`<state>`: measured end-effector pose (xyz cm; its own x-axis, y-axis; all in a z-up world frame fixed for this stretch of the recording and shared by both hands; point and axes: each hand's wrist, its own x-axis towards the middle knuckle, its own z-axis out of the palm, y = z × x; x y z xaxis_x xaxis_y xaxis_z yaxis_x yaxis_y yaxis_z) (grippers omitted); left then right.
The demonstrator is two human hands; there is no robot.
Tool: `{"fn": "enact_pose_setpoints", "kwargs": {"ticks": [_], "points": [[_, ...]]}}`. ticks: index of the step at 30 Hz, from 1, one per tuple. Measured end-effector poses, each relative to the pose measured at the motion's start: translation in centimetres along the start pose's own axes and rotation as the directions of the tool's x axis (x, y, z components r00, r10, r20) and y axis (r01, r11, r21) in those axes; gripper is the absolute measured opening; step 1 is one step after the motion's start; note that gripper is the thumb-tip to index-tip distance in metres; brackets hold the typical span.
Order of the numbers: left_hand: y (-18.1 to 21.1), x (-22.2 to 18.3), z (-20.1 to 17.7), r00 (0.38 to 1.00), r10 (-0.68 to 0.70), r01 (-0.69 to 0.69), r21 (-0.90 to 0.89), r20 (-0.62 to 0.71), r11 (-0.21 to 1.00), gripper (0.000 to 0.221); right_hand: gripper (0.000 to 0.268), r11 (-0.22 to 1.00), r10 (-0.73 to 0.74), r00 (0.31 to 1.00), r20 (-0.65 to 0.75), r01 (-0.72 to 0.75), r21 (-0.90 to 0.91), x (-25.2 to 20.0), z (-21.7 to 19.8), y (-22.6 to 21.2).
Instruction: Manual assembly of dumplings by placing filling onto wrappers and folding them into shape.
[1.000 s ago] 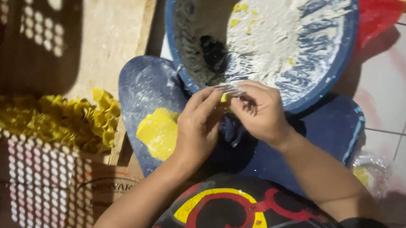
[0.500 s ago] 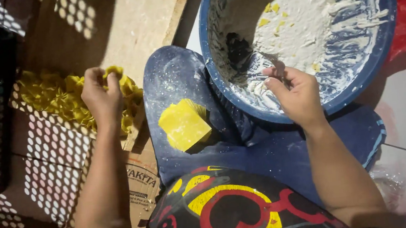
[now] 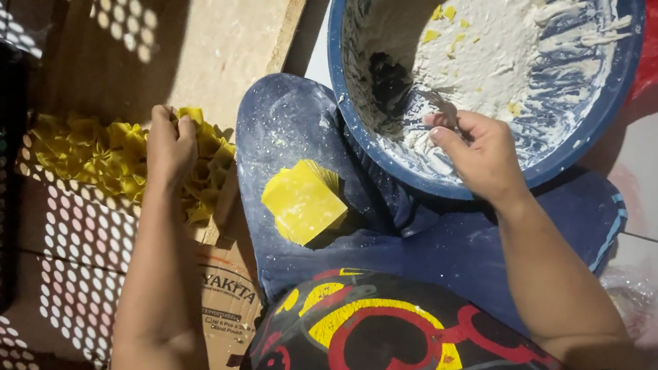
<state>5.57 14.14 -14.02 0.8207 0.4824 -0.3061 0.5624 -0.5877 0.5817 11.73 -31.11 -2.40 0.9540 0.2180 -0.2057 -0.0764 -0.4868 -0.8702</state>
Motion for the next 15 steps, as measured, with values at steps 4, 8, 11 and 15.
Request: {"fn": "enact_pose_setpoints", "kwargs": {"ticks": [4,8,11,15], "points": [[1.6,-1.7,-1.5,0.996,0.015,-0.018,0.035,0.088,0.999,0.030,0.008,1.000,-0.014,1.000,0.013,0.014,-0.006,0.0,-0.1,0.1],[2.0,-1.6,-2.2,0.984,0.009,-0.027,0.099,0.179,0.995,0.034,0.008,1.000,-0.024,1.000,0.018,0.025,-0.007,0.2,0.1,-0.1],[1.4,-1.4,-2.1,0.976,-0.007,-0.030,0.166,0.220,0.986,0.037,0.009,1.000,-0.022,1.000,0.017,0.022,-0.010,0.0,0.0,-0.2],[0.4,-0.9,-1.8,0.966,-0.041,-0.038,0.298,0.256,0.954,0.038,0.009,0.999,-0.035,0.999,0.011,0.035,-0.010,0.0,-0.1,-0.3]]}}
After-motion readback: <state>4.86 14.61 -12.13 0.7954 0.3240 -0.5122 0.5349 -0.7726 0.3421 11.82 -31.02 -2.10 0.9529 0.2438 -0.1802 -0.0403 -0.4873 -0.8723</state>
